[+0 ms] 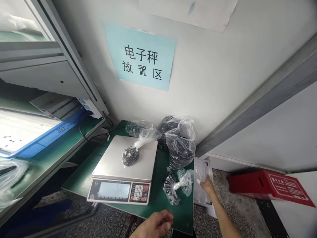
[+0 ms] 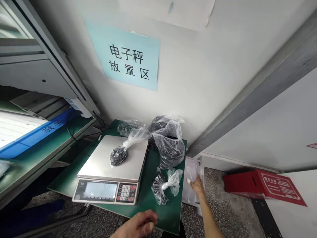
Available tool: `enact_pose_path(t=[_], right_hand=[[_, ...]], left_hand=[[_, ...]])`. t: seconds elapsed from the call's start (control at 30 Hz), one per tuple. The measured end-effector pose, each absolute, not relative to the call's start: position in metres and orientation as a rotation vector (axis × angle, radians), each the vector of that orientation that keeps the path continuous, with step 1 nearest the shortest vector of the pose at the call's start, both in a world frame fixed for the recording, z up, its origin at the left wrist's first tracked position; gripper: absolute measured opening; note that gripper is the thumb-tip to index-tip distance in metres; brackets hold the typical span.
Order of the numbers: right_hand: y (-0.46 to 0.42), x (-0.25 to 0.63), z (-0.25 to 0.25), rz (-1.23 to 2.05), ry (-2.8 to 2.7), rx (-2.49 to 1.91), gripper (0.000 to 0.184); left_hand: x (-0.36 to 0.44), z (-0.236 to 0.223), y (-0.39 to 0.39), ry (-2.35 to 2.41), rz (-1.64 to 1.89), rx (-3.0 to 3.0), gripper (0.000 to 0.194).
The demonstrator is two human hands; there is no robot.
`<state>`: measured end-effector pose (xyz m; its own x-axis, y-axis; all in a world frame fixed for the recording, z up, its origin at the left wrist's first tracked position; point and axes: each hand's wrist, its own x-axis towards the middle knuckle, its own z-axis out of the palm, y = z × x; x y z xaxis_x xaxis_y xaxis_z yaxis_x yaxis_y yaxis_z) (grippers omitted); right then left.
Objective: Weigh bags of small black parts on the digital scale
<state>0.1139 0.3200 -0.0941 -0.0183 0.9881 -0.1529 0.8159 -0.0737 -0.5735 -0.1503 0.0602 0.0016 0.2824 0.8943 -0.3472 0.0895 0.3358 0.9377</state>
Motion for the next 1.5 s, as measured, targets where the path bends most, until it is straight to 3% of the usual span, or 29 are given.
enact_pose_path(t=[0.07, 0.2, 0.3, 0.47, 0.67, 0.73, 0.87, 0.93, 1.1, 1.4, 1.5], right_hand=[[0.331, 0.116, -0.076, 0.696, -1.93, -1.96, 0.072], [0.362, 0.104, -0.014, 0.656, -2.1, -1.744, 0.072], [0.376, 0.056, 0.035, 0.72, -2.302, -1.393, 0.08], [0.378, -0.046, 0.08, 0.573, -2.448, -1.192, 0.089], [0.379, -0.106, 0.073, 0.491, -2.459, -1.252, 0.094], [0.381, -0.11, 0.063, 0.476, -2.383, -1.329, 0.082], [0.389, -0.107, 0.044, 0.489, -2.313, -1.39, 0.037], [0.394, -0.104, 0.038, 0.513, -2.296, -1.355, 0.03], [0.396, -0.098, 0.036, 0.614, -2.212, -1.313, 0.039], [0.396, -0.088, 0.037, 0.749, -2.085, -1.293, 0.05], [0.397, -0.088, 0.037, 0.759, -2.048, -1.268, 0.048]], left_hand=[[-0.162, 0.009, 0.056, 1.17, 0.757, 1.054, 0.038], [-0.184, 0.02, 0.043, 1.213, 0.855, 0.965, 0.041], [-0.19, 0.023, 0.032, 1.243, 0.903, 0.912, 0.043], [-0.189, 0.021, 0.019, 1.214, 0.944, 0.885, 0.042], [-0.189, 0.012, 0.007, 1.195, 1.084, 0.778, 0.04], [-0.195, 0.015, 0.004, 1.226, 1.121, 0.75, 0.038], [-0.234, 0.03, 0.005, 1.379, 1.248, 0.703, 0.036], [-0.267, 0.037, 0.014, 1.64, 1.321, 0.624, 0.036], [-0.344, 0.048, 0.074, 2.259, 1.262, 0.837, 0.04], [-0.355, 0.041, 0.158, 2.379, 0.829, 1.099, 0.068], [-0.344, 0.032, 0.167, 2.412, 0.735, 1.132, 0.062]])
